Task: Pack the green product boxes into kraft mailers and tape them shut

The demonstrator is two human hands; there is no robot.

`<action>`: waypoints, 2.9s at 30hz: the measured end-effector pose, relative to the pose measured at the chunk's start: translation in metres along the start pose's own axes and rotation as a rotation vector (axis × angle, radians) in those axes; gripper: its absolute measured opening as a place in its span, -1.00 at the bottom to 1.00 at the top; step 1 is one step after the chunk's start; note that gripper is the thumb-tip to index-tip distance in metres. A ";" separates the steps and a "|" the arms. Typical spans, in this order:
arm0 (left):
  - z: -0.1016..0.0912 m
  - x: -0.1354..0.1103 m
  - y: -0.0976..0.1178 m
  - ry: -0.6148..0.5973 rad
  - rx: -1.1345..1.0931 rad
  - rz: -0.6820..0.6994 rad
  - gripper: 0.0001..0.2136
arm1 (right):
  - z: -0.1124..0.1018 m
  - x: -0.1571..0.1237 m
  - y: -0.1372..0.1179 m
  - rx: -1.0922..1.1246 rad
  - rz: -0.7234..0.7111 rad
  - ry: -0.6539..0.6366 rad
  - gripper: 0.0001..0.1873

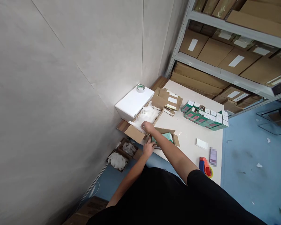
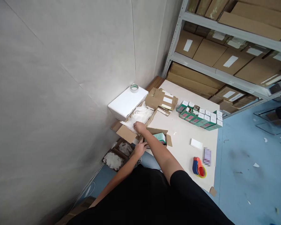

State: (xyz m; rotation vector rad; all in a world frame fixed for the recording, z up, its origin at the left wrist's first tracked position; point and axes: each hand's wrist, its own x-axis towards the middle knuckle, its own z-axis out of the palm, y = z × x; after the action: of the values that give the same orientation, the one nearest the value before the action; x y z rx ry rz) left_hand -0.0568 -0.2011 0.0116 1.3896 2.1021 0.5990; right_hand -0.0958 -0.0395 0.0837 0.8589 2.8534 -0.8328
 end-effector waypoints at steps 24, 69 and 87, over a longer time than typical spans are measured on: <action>0.040 0.043 0.047 -0.014 0.131 0.069 -0.77 | -0.117 -0.142 0.127 0.361 0.060 1.117 -0.73; 0.170 0.083 0.199 -0.449 0.370 0.319 -0.56 | 0.036 -0.342 0.270 0.229 0.326 0.383 -0.58; 0.138 0.078 0.163 -0.357 0.352 0.442 -0.53 | 0.014 -0.328 0.278 0.034 0.744 0.283 -0.23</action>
State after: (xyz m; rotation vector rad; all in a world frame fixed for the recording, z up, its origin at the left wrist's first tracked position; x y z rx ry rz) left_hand 0.1205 -0.0590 -0.0050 2.0165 1.6720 0.1195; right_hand 0.3256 -0.0151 0.0013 1.9861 2.3687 -0.6850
